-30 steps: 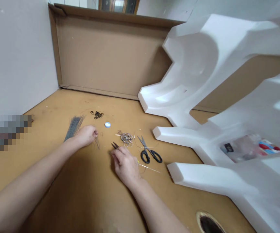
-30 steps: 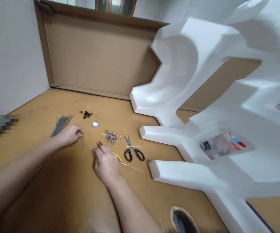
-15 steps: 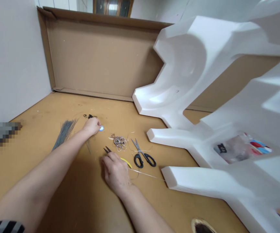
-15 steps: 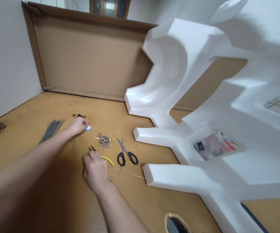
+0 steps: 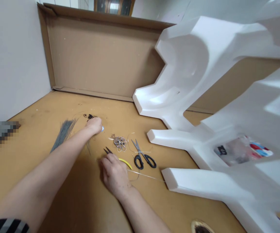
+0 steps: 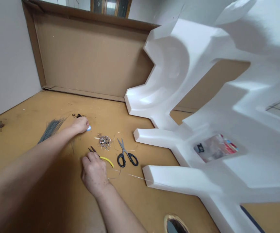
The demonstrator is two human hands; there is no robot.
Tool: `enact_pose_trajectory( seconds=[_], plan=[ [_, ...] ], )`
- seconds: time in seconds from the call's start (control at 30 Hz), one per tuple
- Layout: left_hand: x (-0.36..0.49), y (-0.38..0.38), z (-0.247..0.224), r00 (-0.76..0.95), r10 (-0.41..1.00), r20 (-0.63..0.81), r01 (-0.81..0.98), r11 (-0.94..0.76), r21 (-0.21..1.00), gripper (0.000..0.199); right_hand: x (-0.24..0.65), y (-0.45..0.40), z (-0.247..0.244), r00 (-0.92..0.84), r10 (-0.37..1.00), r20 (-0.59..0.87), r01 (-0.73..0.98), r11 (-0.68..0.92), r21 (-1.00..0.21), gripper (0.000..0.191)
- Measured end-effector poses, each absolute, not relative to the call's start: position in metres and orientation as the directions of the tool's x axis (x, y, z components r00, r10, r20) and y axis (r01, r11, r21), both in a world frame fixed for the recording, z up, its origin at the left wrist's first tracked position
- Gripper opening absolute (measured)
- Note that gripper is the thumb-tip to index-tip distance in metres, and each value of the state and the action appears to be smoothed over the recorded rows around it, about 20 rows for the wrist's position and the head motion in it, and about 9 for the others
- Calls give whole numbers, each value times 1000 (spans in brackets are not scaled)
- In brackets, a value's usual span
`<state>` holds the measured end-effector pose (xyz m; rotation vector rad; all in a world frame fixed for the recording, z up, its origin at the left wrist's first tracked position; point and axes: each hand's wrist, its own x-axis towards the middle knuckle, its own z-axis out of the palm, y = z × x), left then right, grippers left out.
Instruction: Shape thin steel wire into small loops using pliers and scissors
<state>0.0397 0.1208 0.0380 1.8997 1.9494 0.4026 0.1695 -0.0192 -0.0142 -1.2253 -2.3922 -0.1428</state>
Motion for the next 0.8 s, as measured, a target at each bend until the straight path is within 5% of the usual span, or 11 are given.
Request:
enact_pose_trajectory(
  seconds=[0.27, 0.5, 0.7, 0.8],
  plan=[
    [35, 117, 33, -104, 994, -33, 670, 94, 736, 24, 169, -19, -15, -513, 748, 420, 793, 601, -102, 17],
    [38, 88, 30, -88, 979, -184, 139, 195, 971, 28, 170, -18, -14, -489, 763, 422, 809, 578, -107, 17],
    [34, 30, 20, 39, 936, -351, -217, 351, 911, 24, 173, -13, -14, -412, 771, 485, 776, 576, -257, 21],
    [27, 5, 7, 190, 876, -444, -505, 475, 721, 19, 174, -12, -12, -345, 781, 521, 717, 578, -390, 21]
  ],
)
